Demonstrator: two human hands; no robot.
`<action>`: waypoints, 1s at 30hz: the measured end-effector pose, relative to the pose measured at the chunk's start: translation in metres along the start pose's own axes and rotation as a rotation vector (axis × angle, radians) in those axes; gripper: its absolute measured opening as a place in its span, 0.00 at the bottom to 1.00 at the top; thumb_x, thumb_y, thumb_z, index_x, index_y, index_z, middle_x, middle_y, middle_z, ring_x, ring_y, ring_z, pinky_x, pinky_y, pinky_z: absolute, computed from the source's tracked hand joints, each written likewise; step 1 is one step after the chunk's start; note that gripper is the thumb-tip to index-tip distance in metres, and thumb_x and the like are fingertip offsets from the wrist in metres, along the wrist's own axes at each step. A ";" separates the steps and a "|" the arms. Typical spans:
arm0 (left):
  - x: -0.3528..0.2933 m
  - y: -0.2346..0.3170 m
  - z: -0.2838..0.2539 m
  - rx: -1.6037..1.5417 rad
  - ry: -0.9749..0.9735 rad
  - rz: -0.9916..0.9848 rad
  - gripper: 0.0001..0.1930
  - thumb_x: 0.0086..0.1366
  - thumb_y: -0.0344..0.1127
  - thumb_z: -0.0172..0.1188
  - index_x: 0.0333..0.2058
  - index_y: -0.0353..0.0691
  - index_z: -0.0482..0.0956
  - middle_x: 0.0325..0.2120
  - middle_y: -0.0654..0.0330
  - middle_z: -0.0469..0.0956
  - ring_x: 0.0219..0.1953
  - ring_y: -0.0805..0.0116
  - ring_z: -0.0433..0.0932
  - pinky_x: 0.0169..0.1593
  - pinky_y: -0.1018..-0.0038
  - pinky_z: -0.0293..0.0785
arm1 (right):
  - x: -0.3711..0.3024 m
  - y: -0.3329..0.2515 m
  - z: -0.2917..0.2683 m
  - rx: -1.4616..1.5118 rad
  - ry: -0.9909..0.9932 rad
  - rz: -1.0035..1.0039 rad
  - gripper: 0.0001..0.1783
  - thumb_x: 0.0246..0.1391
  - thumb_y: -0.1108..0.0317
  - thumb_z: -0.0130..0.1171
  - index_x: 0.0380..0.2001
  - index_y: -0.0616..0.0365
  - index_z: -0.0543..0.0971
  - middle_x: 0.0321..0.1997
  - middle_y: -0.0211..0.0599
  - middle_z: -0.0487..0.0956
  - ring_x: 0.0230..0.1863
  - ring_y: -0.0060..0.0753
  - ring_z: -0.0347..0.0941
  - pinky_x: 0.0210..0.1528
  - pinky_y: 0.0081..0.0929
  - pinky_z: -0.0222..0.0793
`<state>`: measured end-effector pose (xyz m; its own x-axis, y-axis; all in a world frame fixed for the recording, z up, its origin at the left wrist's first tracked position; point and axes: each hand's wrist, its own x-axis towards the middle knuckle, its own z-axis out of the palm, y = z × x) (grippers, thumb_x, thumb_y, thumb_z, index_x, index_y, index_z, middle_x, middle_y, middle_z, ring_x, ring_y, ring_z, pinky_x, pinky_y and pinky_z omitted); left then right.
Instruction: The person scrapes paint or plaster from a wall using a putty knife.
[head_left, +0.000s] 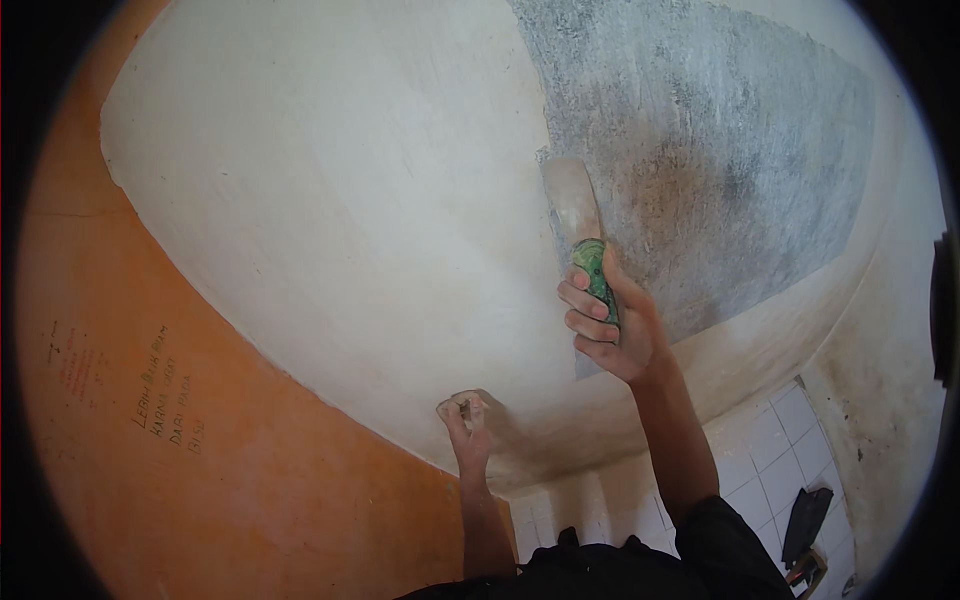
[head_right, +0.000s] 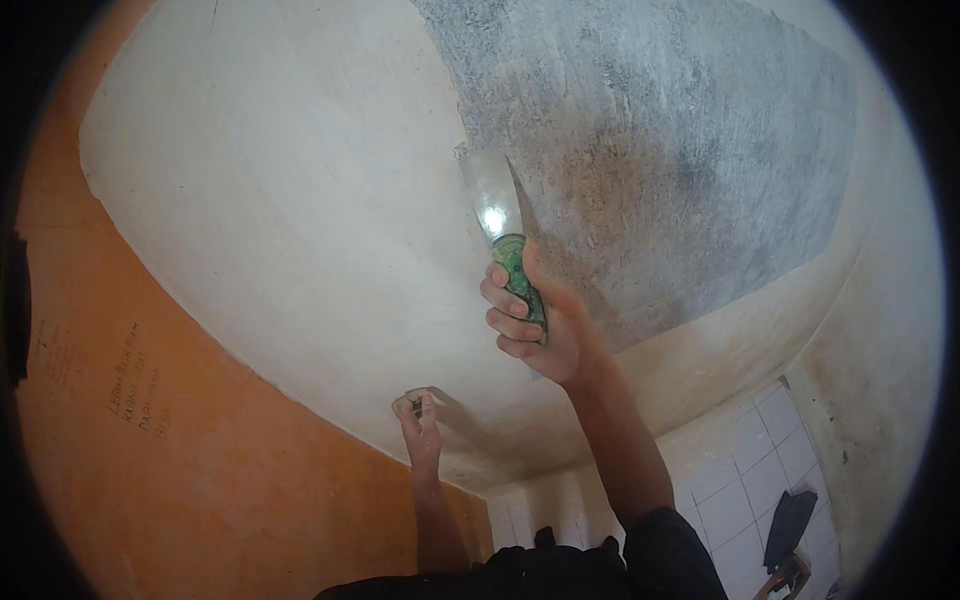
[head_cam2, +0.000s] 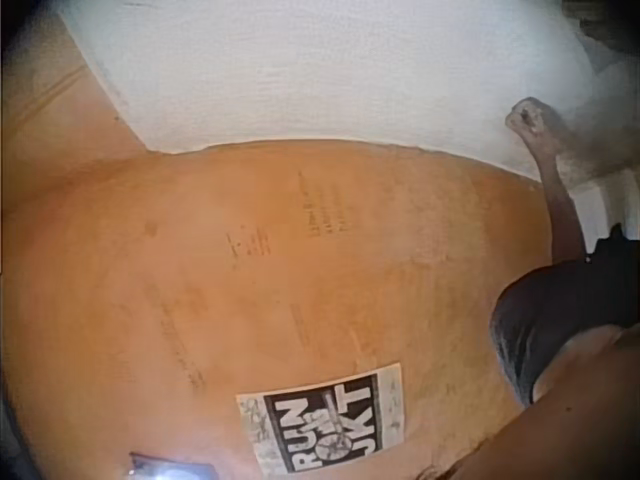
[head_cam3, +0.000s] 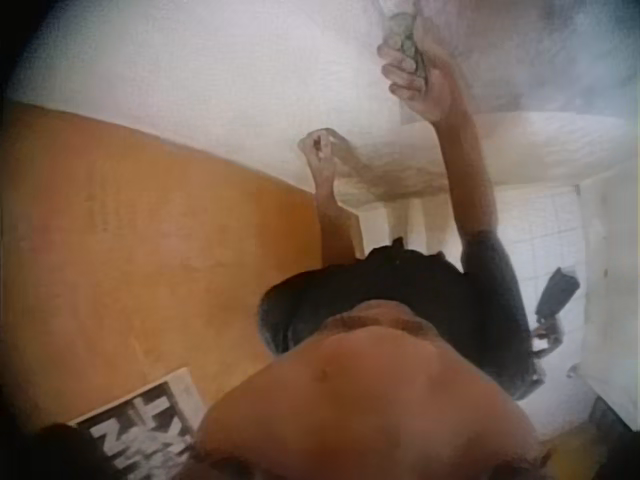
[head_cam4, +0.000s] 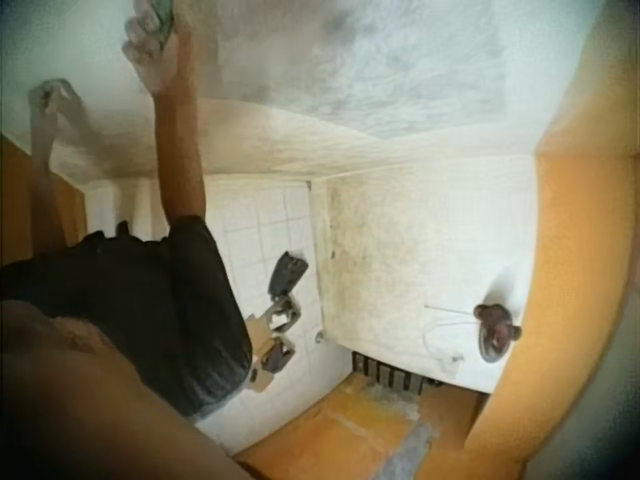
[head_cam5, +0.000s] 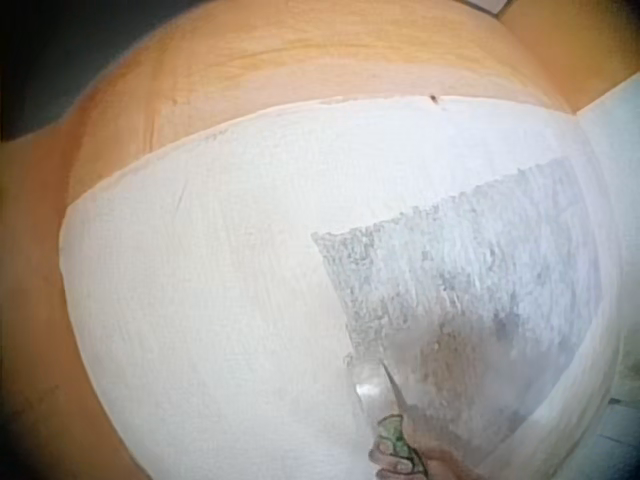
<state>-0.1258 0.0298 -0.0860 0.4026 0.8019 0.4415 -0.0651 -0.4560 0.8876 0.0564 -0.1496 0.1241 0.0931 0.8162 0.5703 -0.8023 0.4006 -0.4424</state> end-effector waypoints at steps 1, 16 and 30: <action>-0.001 -0.001 -0.002 0.015 0.003 0.030 0.11 0.71 0.39 0.53 0.43 0.38 0.73 0.40 0.61 0.67 0.43 0.70 0.67 0.50 0.72 0.64 | 0.001 0.001 0.003 0.007 -0.003 0.003 0.24 0.68 0.45 0.38 0.42 0.57 0.67 0.26 0.23 0.61 0.22 0.14 0.56 0.15 0.13 0.49; -0.005 0.001 0.008 0.023 0.033 0.011 0.09 0.70 0.38 0.55 0.42 0.40 0.73 0.40 0.59 0.65 0.44 0.66 0.67 0.50 0.71 0.66 | 0.006 -0.002 0.018 -0.095 0.198 0.037 0.26 0.67 0.38 0.35 0.32 0.50 0.66 0.18 0.17 0.56 0.13 0.12 0.49 0.11 0.11 0.44; -0.008 0.003 0.015 0.017 0.091 -0.023 0.09 0.71 0.38 0.53 0.42 0.39 0.73 0.41 0.60 0.63 0.43 0.69 0.66 0.50 0.72 0.65 | 0.032 -0.021 0.070 -0.273 0.465 0.002 0.27 0.65 0.36 0.38 0.31 0.48 0.67 0.16 0.15 0.54 0.13 0.10 0.45 0.12 0.11 0.39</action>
<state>-0.1150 0.0163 -0.0889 0.3189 0.8439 0.4315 -0.0412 -0.4425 0.8958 0.0355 -0.1614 0.1997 0.3928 0.8903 0.2304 -0.6259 0.4424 -0.6423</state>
